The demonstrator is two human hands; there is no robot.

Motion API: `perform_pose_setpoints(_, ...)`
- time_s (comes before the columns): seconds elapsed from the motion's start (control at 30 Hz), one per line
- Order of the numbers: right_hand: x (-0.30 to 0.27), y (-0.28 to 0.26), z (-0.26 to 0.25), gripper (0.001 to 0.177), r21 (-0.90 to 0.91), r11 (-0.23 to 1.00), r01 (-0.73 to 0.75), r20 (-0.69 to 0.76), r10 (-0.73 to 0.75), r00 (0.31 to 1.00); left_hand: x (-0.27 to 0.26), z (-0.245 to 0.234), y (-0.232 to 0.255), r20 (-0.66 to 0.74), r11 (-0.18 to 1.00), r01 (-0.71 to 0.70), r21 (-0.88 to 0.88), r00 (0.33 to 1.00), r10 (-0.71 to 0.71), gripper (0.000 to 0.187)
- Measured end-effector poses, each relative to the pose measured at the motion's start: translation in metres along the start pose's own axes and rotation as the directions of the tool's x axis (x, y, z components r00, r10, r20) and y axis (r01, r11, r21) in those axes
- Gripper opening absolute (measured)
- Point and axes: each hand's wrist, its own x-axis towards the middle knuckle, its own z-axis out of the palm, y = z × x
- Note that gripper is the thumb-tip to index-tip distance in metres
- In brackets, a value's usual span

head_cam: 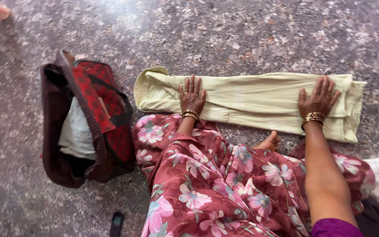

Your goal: The person folds a light green shirt and a pair of dark trousers by hand while sitting on the floor and places the folded shirt into a red patterned bag.

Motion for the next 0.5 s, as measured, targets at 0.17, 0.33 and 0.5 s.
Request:
perform_pose_setpoints(0.17, -0.002, 0.001, 0.001, 0.076, 0.000, 1.000, 0.007, -0.020, -0.007, 1.000, 0.003, -0.006, -0.016, 0.060, 0.988, 0.091, 0.121, 0.993, -0.098, 0.066)
perform_pose_setpoints(0.33, -0.001, -0.001, -0.001, 0.074, -0.032, 0.999, -0.020, 0.008, 0.021, 1.000, 0.012, -0.008, -0.030, 0.046, 0.981, 0.163, 0.106, 0.985, -0.168, 0.068)
perform_pose_setpoints(0.5, -0.001, -0.007, -0.007, 0.074, -0.038, 0.999, -0.038, 0.031, 0.040, 0.999, 0.024, -0.013, -0.052, 0.084, 0.966, 0.238, 0.100, 0.965, -0.247, 0.069)
